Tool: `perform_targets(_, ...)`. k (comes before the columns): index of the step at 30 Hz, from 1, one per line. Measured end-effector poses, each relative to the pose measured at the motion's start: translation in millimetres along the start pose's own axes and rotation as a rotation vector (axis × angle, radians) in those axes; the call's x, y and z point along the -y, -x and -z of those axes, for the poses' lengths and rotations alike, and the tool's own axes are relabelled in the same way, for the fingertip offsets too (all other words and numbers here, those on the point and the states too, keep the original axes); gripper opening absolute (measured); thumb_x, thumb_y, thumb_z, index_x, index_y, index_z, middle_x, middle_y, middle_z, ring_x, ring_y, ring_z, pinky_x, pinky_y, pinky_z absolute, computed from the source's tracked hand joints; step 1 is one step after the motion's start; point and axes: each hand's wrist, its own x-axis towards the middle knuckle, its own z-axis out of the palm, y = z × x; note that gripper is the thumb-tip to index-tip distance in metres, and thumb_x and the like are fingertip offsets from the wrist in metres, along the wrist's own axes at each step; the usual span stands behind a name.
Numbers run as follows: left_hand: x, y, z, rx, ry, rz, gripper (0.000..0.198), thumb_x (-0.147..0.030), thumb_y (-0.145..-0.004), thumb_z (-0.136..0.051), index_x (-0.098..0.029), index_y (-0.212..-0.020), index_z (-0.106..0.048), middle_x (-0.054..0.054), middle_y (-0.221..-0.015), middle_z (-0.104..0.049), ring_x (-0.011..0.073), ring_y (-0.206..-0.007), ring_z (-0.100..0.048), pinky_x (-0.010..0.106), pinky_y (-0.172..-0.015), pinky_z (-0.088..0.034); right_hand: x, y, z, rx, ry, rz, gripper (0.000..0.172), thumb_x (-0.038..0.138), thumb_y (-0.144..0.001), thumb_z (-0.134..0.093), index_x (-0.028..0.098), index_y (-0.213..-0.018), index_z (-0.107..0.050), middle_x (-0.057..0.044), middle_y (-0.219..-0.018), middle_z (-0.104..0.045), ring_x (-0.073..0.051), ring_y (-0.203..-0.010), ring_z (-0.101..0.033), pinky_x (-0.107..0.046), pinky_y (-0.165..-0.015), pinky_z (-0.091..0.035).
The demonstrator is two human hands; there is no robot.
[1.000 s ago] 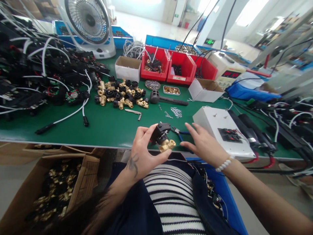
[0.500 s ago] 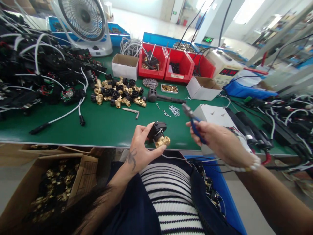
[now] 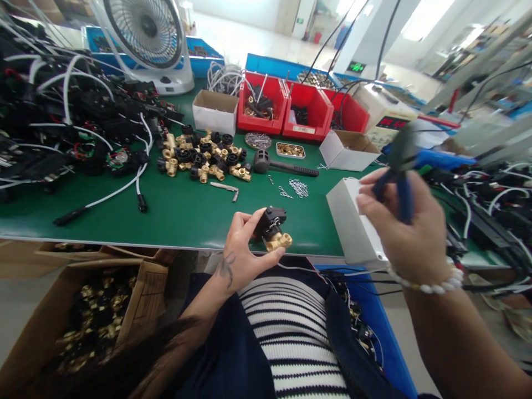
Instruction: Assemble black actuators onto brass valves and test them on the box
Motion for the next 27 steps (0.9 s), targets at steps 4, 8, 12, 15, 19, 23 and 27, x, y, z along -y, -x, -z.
perform_targets(4, 0, 0, -0.4, 0.002, -0.008, -0.003, 0.073, -0.033, -0.072, -0.074, -0.015, -0.137, -0.047, 0.007, -0.107, -0.045, 0.0212, -0.103, -0.052, 0.037, -0.086, -0.057, -5, 5, -8, 0.030, -0.035, 0.012, 0.015, 0.019, -0.083, -0.058, 0.025, -0.097, -0.055, 0.001, -0.074, -0.052, -0.014, -0.059, -0.050, -0.029, -0.055, -0.043)
perform_targets(8, 0, 0, 0.2, 0.013, 0.013, 0.009, 0.072, -0.032, -0.072, -0.074, -0.016, -0.137, -0.048, 0.006, -0.107, -0.045, 0.0206, -0.102, -0.053, 0.038, -0.087, -0.057, -7, 3, -9, 0.559, 0.219, 0.062, 0.025, 0.012, -0.073, -0.058, 0.023, -0.095, -0.058, 0.001, -0.071, -0.057, -0.016, -0.061, -0.055, -0.029, -0.057, -0.045)
perform_targets(12, 0, 0, 0.8, 0.011, 0.006, -0.015, 0.072, -0.033, -0.072, -0.074, -0.016, -0.137, -0.047, 0.007, -0.107, -0.045, 0.0214, -0.103, -0.052, 0.038, -0.087, -0.057, -6, -1, -8, -0.087, 0.049, -0.010, 0.014, 0.021, -0.084, -0.057, 0.026, -0.098, -0.053, 0.002, -0.075, -0.053, -0.015, -0.062, -0.053, -0.030, -0.060, -0.047)
perform_targets(15, 0, 0, 1.2, 0.014, -0.004, -0.021, 0.071, -0.033, -0.072, -0.073, -0.016, -0.136, -0.048, 0.006, -0.107, -0.045, 0.0214, -0.103, -0.052, 0.039, -0.087, -0.057, -8, 4, -15, 0.036, 0.040, 0.008, 0.015, 0.021, -0.083, -0.055, 0.024, -0.097, -0.053, 0.001, -0.074, -0.054, -0.015, -0.060, -0.053, -0.029, -0.057, -0.047)
perform_targets(19, -1, 1, 1.7, 0.020, 0.001, -0.007, 0.071, -0.032, -0.072, -0.074, -0.020, -0.136, -0.047, 0.005, -0.107, -0.045, 0.0211, -0.103, -0.053, 0.038, -0.088, -0.057, -12, 8, -20, 0.605, 0.287, -0.013, 0.019, 0.020, -0.079, -0.054, 0.020, -0.098, -0.058, -0.002, -0.076, -0.063, -0.017, -0.064, -0.059, -0.030, -0.060, -0.047)
perform_targets(23, -2, 1, 1.4, 0.023, 0.012, 0.005, 0.072, -0.032, -0.072, -0.074, -0.020, -0.137, -0.047, 0.006, -0.108, -0.045, 0.0217, -0.104, -0.053, 0.039, -0.089, -0.057, -27, 9, -20, 0.486, 0.515, -0.211, 0.027, 0.041, -0.089, -0.052, 0.016, -0.100, -0.057, -0.005, -0.073, -0.063, -0.021, -0.061, -0.060, -0.034, -0.057, -0.047)
perform_targets(27, -3, 0, 1.1, 0.017, -0.007, 0.010, 0.071, -0.031, -0.072, -0.074, -0.019, -0.137, -0.047, 0.006, -0.108, -0.045, 0.0213, -0.103, -0.054, 0.039, -0.090, -0.056, -41, 14, -25, 0.667, 0.734, -0.034, 0.041, 0.049, -0.078, -0.070, 0.014, -0.099, -0.064, -0.014, -0.090, -0.066, -0.031, -0.083, -0.066, -0.042, -0.069, -0.052)
